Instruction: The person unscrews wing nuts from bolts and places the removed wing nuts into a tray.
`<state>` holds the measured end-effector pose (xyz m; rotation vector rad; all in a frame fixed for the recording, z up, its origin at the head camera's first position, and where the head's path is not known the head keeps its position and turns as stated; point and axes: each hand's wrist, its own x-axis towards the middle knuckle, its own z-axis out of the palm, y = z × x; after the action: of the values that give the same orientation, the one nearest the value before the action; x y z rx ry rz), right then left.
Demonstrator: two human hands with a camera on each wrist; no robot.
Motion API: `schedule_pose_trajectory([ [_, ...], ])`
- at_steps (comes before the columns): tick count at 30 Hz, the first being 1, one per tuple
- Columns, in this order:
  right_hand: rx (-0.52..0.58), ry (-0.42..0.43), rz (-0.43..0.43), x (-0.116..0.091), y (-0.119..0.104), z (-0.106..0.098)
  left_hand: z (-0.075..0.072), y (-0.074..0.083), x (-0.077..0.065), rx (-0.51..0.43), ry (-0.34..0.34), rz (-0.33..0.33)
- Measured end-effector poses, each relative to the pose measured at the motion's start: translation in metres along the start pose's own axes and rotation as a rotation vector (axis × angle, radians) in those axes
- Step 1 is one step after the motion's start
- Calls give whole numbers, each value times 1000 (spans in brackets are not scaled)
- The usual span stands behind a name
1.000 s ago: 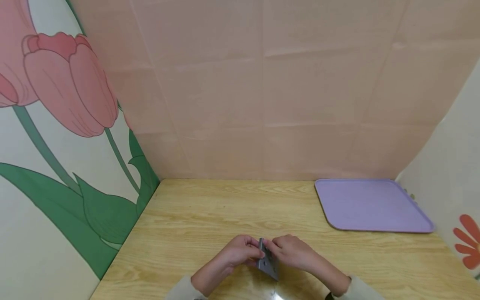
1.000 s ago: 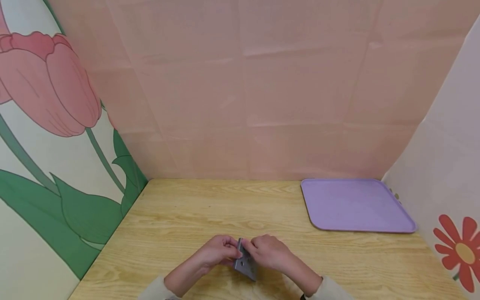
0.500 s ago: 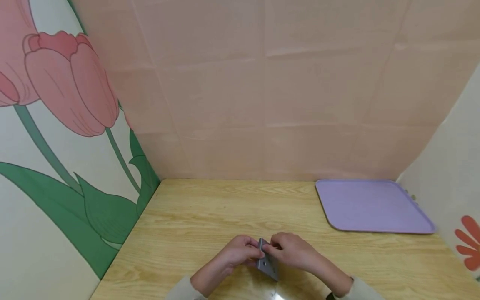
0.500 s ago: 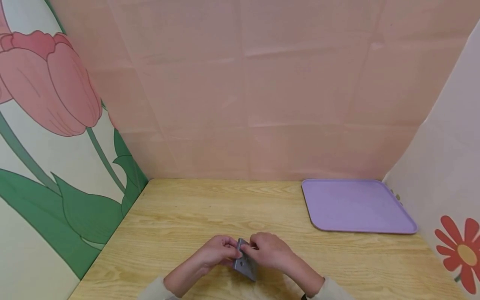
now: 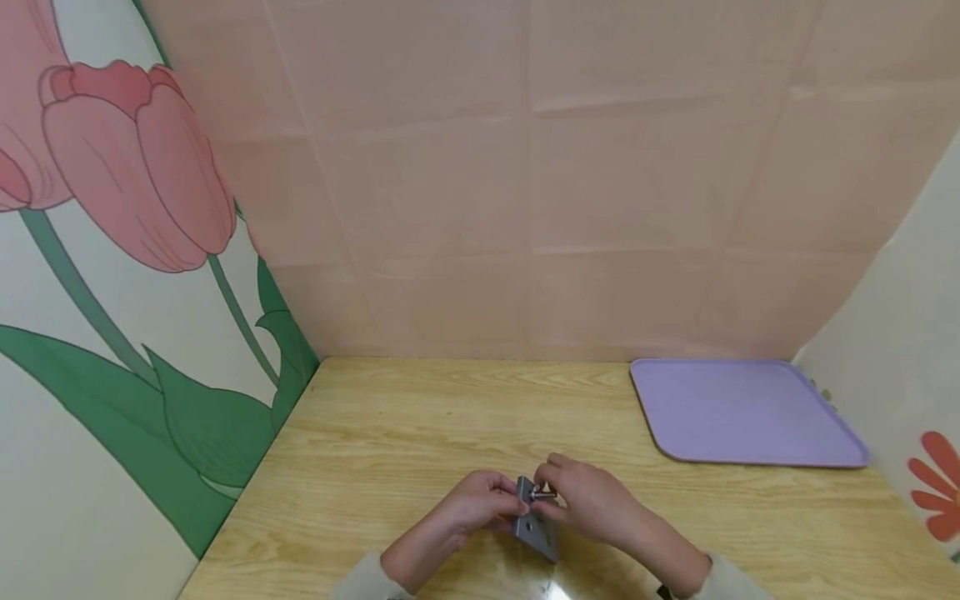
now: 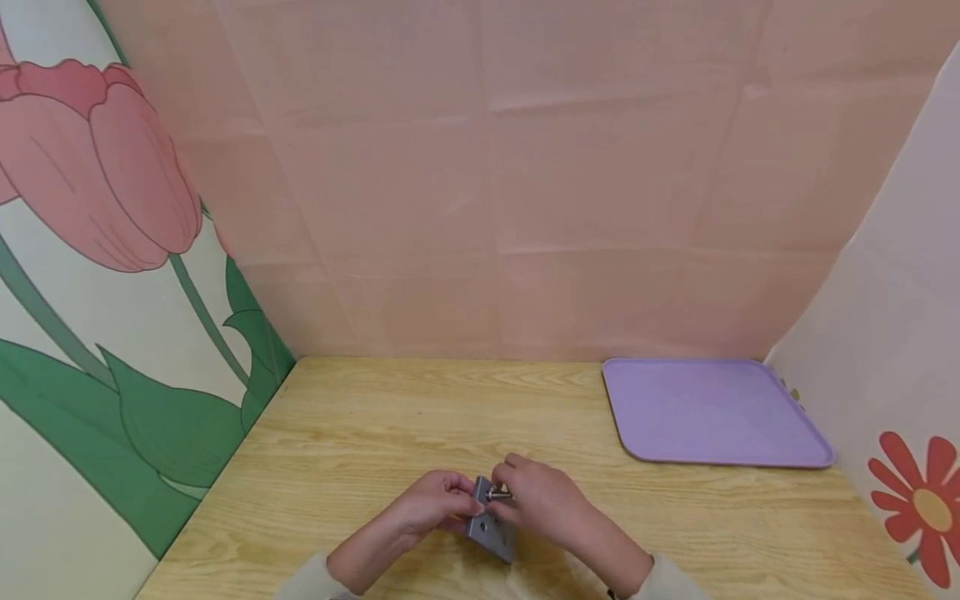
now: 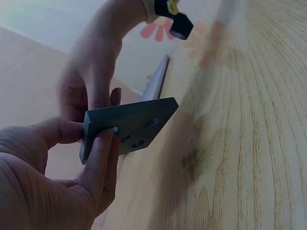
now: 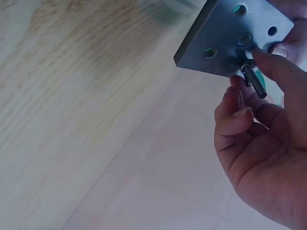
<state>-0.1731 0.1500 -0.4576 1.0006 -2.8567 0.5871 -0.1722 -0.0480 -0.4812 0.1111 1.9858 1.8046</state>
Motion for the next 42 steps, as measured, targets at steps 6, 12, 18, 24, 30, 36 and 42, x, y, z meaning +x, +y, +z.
schedule_pose_trajectory([
  [6,-68,52,-93,-1,-2,-1,0,-1,1,10,-5,-22],
  [12,-110,69,-139,-2,-4,-3,1,0,2,3,-14,-23],
  [18,2,32,-17,-1,-3,-3,-1,2,1,15,-41,-34],
  [24,115,-23,185,0,-2,-3,0,2,0,7,-30,-23],
  [30,206,-94,258,-1,-1,1,1,2,-1,11,-35,-18],
  [36,236,-127,259,1,-2,4,0,3,-2,16,-40,-36],
  [42,246,-142,244,1,-2,6,-1,4,-2,28,-38,-58],
])
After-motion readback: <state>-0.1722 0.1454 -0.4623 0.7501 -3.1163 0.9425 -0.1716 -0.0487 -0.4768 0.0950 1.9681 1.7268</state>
